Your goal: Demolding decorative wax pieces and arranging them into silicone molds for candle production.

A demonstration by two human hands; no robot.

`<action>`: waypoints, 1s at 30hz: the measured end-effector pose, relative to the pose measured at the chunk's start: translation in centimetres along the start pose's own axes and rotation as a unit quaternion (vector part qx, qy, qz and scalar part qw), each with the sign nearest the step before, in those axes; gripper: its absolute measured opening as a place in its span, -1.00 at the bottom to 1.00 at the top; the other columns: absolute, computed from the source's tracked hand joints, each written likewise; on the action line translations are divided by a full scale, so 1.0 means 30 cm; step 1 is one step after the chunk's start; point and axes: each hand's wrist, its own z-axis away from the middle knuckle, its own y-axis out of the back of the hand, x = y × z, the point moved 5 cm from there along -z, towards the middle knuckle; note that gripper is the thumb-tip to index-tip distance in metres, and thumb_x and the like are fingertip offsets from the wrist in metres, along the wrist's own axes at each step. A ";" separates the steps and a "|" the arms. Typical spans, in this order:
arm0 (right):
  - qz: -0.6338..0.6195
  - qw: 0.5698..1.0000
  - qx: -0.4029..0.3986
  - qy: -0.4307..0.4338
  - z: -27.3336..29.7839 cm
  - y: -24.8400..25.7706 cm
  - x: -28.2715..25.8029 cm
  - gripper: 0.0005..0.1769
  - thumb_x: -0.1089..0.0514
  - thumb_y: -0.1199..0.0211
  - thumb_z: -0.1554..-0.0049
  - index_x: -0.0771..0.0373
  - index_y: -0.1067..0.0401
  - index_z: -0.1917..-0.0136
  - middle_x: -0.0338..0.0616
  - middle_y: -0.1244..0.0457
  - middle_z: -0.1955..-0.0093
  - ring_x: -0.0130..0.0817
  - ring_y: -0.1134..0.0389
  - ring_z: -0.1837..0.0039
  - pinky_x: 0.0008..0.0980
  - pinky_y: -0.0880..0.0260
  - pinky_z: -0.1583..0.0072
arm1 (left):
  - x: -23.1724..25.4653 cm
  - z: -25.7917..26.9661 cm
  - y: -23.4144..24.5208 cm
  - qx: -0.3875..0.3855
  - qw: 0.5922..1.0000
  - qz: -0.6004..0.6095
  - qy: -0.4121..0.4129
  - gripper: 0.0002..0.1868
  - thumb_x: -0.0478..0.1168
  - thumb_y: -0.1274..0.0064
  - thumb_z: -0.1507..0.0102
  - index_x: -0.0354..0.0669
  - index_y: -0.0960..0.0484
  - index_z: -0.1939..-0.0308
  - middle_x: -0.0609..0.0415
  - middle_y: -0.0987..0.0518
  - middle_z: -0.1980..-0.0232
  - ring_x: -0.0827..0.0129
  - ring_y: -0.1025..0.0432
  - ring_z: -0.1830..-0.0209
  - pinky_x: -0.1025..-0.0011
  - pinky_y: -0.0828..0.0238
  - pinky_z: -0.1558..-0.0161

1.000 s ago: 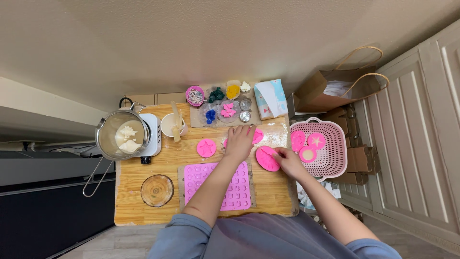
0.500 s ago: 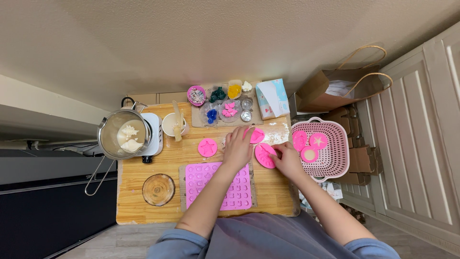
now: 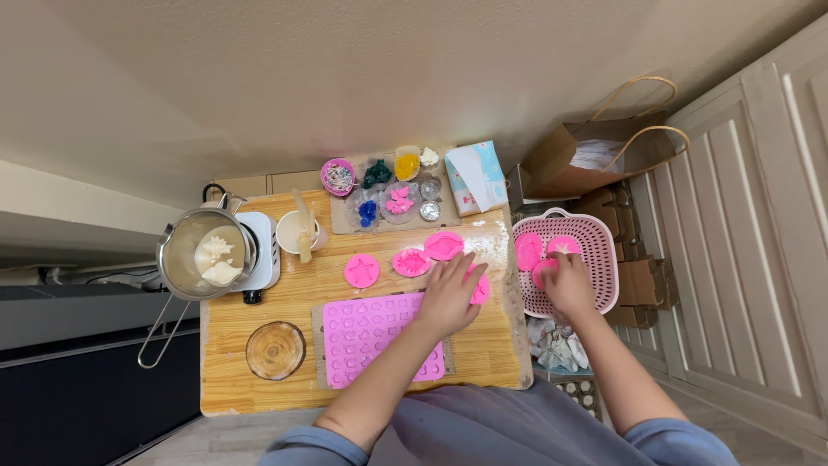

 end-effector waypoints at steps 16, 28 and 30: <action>0.241 0.954 -0.176 -0.042 -0.003 0.010 -0.047 -0.08 -0.12 -0.51 0.08 0.09 -0.21 -0.45 -0.02 -0.16 -0.35 -0.05 -0.23 -0.38 -0.04 -0.40 -0.27 | -0.017 0.032 -0.096 -0.061 0.996 -0.060 -0.021 -0.14 -0.32 -0.15 -0.08 -0.15 -0.23 -0.48 -0.20 -0.13 -0.56 -0.01 0.01 -0.59 -0.17 0.23 -0.51; -0.095 0.990 0.048 0.094 0.070 0.269 -0.351 -0.13 0.12 -0.50 0.24 0.26 -0.33 -0.35 0.13 -0.12 -0.24 0.08 -0.26 -0.28 -0.08 -0.36 -0.26 | 0.065 0.005 0.087 0.038 0.970 0.221 0.091 -0.24 0.03 -0.22 -0.24 -0.19 -0.31 -0.43 -0.22 -0.39 -0.40 -0.02 -0.33 -0.35 0.10 -0.22 -0.33; -0.129 0.982 0.047 0.128 0.104 0.325 -0.486 -0.14 0.14 -0.50 0.24 0.25 -0.33 -0.34 0.10 -0.12 -0.23 0.06 -0.27 -0.28 -0.10 -0.36 -0.26 | 0.063 -0.002 0.112 0.058 0.953 0.278 0.107 -0.29 0.03 -0.18 -0.27 -0.21 -0.34 -0.40 -0.19 -0.46 -0.31 0.07 -0.42 -0.22 0.19 -0.33 -0.22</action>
